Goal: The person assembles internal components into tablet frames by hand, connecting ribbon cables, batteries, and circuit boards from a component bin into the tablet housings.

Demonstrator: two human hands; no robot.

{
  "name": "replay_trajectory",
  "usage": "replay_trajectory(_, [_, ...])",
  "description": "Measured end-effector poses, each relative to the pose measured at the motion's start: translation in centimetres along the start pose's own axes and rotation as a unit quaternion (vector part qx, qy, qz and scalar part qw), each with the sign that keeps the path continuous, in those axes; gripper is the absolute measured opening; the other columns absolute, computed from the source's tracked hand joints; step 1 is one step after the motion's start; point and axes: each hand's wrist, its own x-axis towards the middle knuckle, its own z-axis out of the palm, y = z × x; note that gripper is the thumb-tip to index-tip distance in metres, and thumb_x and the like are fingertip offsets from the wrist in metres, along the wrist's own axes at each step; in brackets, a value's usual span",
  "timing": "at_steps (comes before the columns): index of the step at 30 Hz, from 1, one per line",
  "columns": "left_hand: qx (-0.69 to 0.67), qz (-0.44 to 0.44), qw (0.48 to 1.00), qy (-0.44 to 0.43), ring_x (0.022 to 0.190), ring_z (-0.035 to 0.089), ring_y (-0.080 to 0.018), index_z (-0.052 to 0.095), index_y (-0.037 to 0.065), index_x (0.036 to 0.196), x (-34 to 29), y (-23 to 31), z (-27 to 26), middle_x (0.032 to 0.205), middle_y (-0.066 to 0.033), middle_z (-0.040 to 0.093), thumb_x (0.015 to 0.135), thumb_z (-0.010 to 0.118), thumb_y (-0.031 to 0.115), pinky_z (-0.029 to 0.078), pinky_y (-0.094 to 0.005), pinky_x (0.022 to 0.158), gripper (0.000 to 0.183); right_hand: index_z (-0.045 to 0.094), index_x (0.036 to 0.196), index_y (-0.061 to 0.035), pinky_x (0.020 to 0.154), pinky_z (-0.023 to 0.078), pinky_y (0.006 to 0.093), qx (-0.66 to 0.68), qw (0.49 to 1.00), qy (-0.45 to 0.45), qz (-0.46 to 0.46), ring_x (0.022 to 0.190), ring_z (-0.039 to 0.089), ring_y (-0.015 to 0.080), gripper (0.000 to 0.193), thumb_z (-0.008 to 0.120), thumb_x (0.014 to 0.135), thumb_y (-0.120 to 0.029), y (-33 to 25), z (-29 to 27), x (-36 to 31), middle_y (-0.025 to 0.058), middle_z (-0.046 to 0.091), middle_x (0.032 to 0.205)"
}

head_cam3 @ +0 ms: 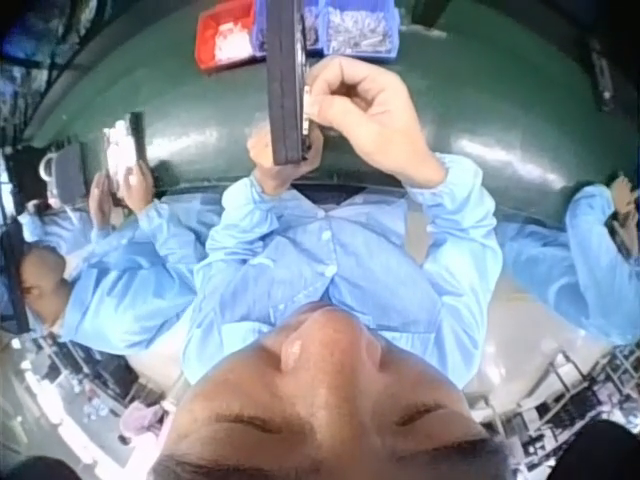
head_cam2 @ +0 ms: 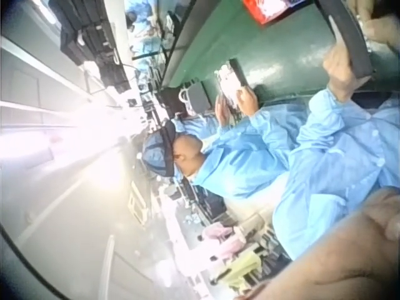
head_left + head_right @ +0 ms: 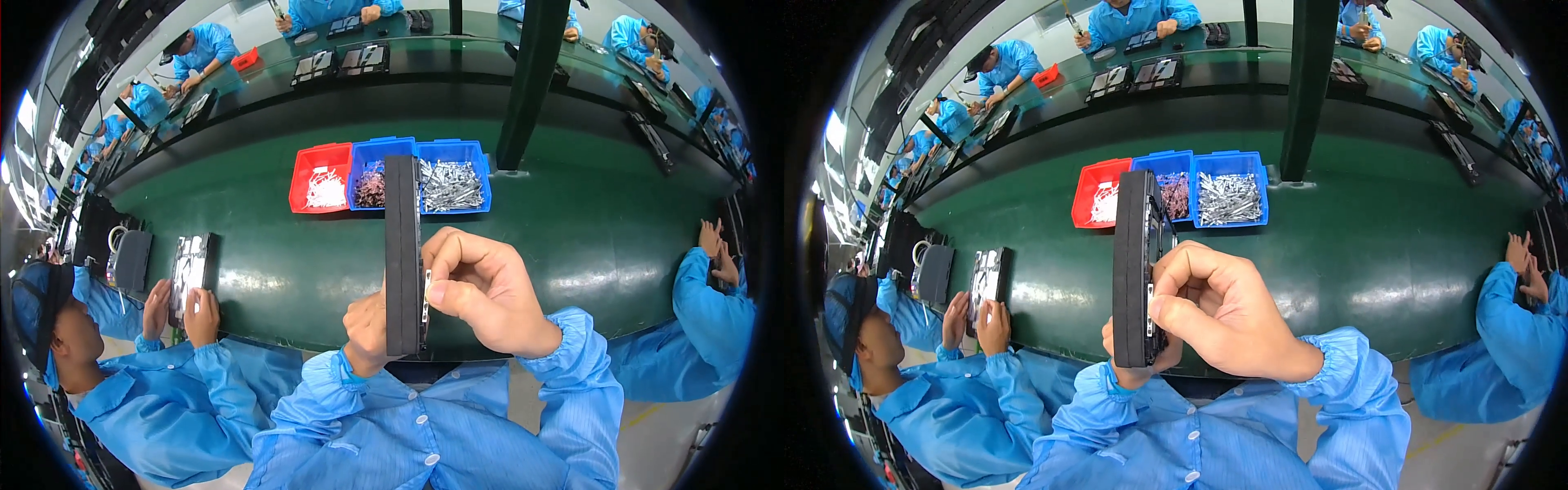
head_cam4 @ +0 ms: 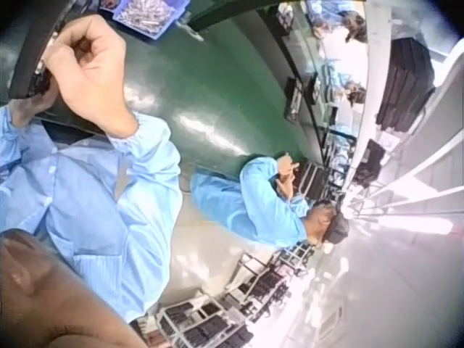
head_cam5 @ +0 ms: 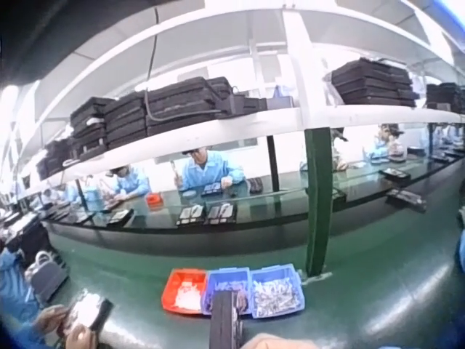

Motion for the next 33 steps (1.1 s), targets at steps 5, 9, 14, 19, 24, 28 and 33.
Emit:
replay_trajectory(5, [-0.004,-0.004,1.0,-0.007,0.051,0.061,-0.0231,0.067,0.006,0.08,0.19,0.18,0.11,0.065,-0.0058,0.061,0.064,0.077,0.002,0.049,-0.0312,0.049,0.02,0.058,0.091,0.0021,0.083,0.048,0.028,0.006,1.0,0.007,-0.008,0.09,0.055,0.0102,0.004,0.061,0.091,0.002,0.03,0.03,-0.17,0.0064,0.055,0.098])
replay_trajectory(9, [0.003,0.002,1.0,-0.013,0.052,0.062,-0.0237,0.067,0.006,0.081,0.15,0.18,0.01,0.066,-0.0062,0.062,0.064,0.077,0.003,0.049,-0.0314,0.05,0.02,0.058,0.091,0.0021,0.083,0.048,0.0282,-0.001,1.0,0.005,0.002,0.09,0.055,0.0102,0.004,0.062,0.091,0.002,-0.03,-0.12,-0.1,0.0066,0.055,0.099])
replay_trajectory(14, [0.001,0.002,1.0,-0.012,0.052,0.063,-0.0243,0.068,0.005,0.083,0.22,0.19,0.09,0.067,-0.0062,0.062,0.063,0.077,0.004,0.05,-0.032,0.05,0.022,0.058,0.089,0.0022,0.083,0.047,0.0279,0.002,1.0,0.004,-0.012,0.091,0.055,0.0106,0.005,0.062,0.09,0.002,0.15,-0.18,-0.15,0.0071,0.054,0.099])
replay_trajectory(19, [-0.007,0.012,0.999,-0.032,0.062,0.072,-0.0224,0.072,-0.006,0.1,0.53,0.38,-0.24,0.113,-0.029,0.069,0.07,0.078,0.005,0.054,-0.0276,0.051,0.032,0.058,0.089,0.0024,0.084,0.047,0.0278,0.001,1.0,0.001,-0.016,0.091,0.055,0.0111,0.005,0.063,0.09,0.001,0.16,-0.09,-0.22,0.0078,0.054,0.099])
replay_trajectory(24, [-0.003,0.013,0.999,-0.047,0.059,0.07,-0.0187,0.066,-0.012,0.116,0.56,0.43,-0.43,0.098,-0.0209,0.074,0.072,0.077,0.004,0.053,-0.0275,0.05,0.048,0.059,0.088,0.0027,0.083,0.047,0.0278,-0.003,1.0,0.005,-0.014,0.091,0.055,0.0115,0.005,0.063,0.089,0.002,0.07,0.02,-0.3,0.0086,0.054,0.099])
replay_trajectory(28, [0.011,0.018,0.999,-0.046,0.056,0.069,-0.017,0.056,-0.018,0.128,0.5,0.4,-0.29,0.085,-0.0136,0.075,0.074,0.076,0.003,0.053,-0.0279,0.05,0.062,0.058,0.084,0.0027,0.081,0.046,0.0276,-0.002,1.0,0.011,-0.008,0.09,0.054,0.0114,0.006,0.063,0.087,0.002,0.0,0.09,-0.48,0.0086,0.053,0.097])
replay_trajectory(33, [0.01,0.006,0.999,-0.051,0.058,0.069,-0.0178,0.057,-0.018,0.126,0.6,0.77,-0.26,0.088,-0.0153,0.075,0.074,0.076,0.003,0.054,-0.0282,0.051,0.06,0.057,0.08,0.0023,0.078,0.045,0.0267,0.005,1.0,0.022,0.004,0.086,0.052,0.0107,0.007,0.062,0.085,0.003,-0.16,0.08,-0.5,0.0084,0.053,0.095])
